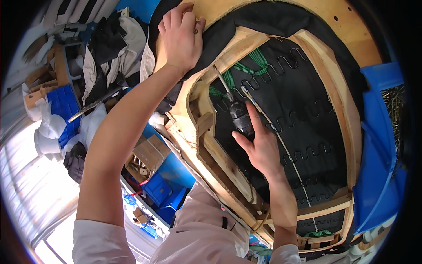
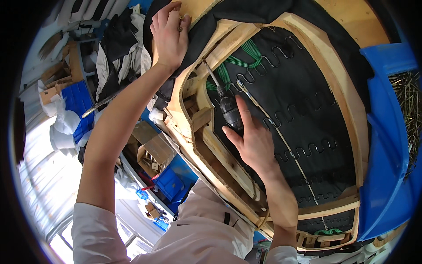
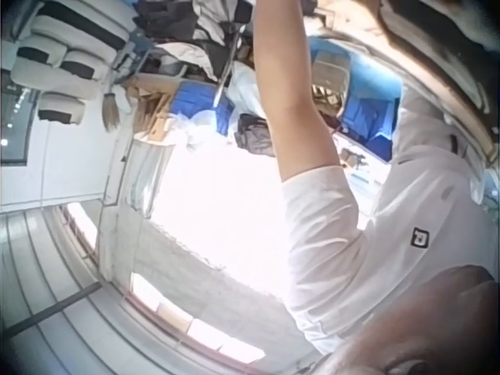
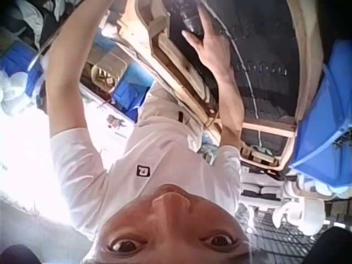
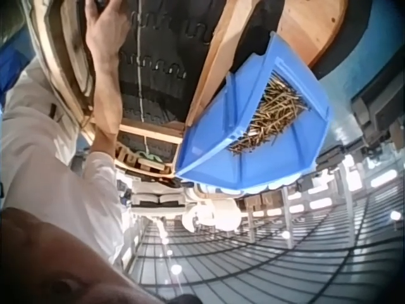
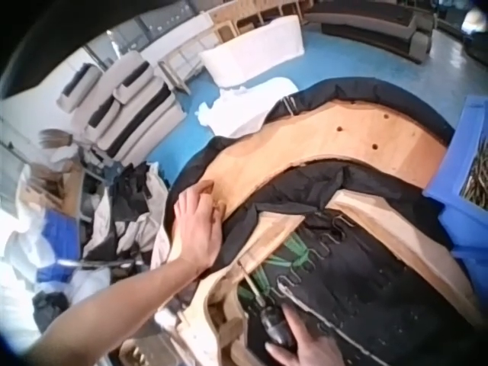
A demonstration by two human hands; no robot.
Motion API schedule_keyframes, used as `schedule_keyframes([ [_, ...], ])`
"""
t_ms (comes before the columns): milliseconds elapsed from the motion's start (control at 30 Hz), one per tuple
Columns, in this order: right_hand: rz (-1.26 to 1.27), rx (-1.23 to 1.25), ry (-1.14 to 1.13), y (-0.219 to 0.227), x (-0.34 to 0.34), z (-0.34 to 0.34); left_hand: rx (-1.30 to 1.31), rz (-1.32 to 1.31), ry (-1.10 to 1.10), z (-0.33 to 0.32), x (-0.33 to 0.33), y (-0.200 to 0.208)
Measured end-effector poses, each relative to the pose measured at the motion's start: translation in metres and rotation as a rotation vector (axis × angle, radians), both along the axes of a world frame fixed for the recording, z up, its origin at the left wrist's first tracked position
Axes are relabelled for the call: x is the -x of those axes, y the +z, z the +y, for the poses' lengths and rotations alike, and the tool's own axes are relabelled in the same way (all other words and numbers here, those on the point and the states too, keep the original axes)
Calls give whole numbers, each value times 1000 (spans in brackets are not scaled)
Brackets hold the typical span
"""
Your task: Installing hardware and assembling components for a couch or chair frame using an electric drill and screwdriver.
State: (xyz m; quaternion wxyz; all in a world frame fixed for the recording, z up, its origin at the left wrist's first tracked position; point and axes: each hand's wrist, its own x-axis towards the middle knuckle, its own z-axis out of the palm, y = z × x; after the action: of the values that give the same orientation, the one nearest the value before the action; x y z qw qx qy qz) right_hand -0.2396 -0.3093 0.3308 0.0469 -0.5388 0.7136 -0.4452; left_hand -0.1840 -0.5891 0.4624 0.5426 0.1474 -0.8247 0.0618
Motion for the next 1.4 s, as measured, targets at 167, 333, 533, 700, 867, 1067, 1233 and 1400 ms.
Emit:
schedule_keyframes([
  [167, -12, -5, 2, -2, -3, -3, 158, 36, 19, -27, 2, -17],
  [333, 4, 14, 24, -1, -1, -9, 169, 70, 0, -28, 1, -16],
  [533, 0, -28, 14, 3, 0, -11, 10, -1, 3, -1, -5, -1],
  [700, 28, 12, 24, 4, -1, -14, 157, 57, 20, -29, -2, -16],
  [867, -87, -41, 39, 13, -3, -13, 153, 54, 29, -29, -1, -18],
  [1067, -181, -139, 43, 15, -3, -14, 151, 39, 30, -30, 0, -19],
  [1233, -75, -50, 36, 11, -1, -16, 151, 44, 38, -31, 0, -20],
  [1400, -74, -67, 30, 10, 0, -17, 148, 34, 40, -29, -1, -21],
])
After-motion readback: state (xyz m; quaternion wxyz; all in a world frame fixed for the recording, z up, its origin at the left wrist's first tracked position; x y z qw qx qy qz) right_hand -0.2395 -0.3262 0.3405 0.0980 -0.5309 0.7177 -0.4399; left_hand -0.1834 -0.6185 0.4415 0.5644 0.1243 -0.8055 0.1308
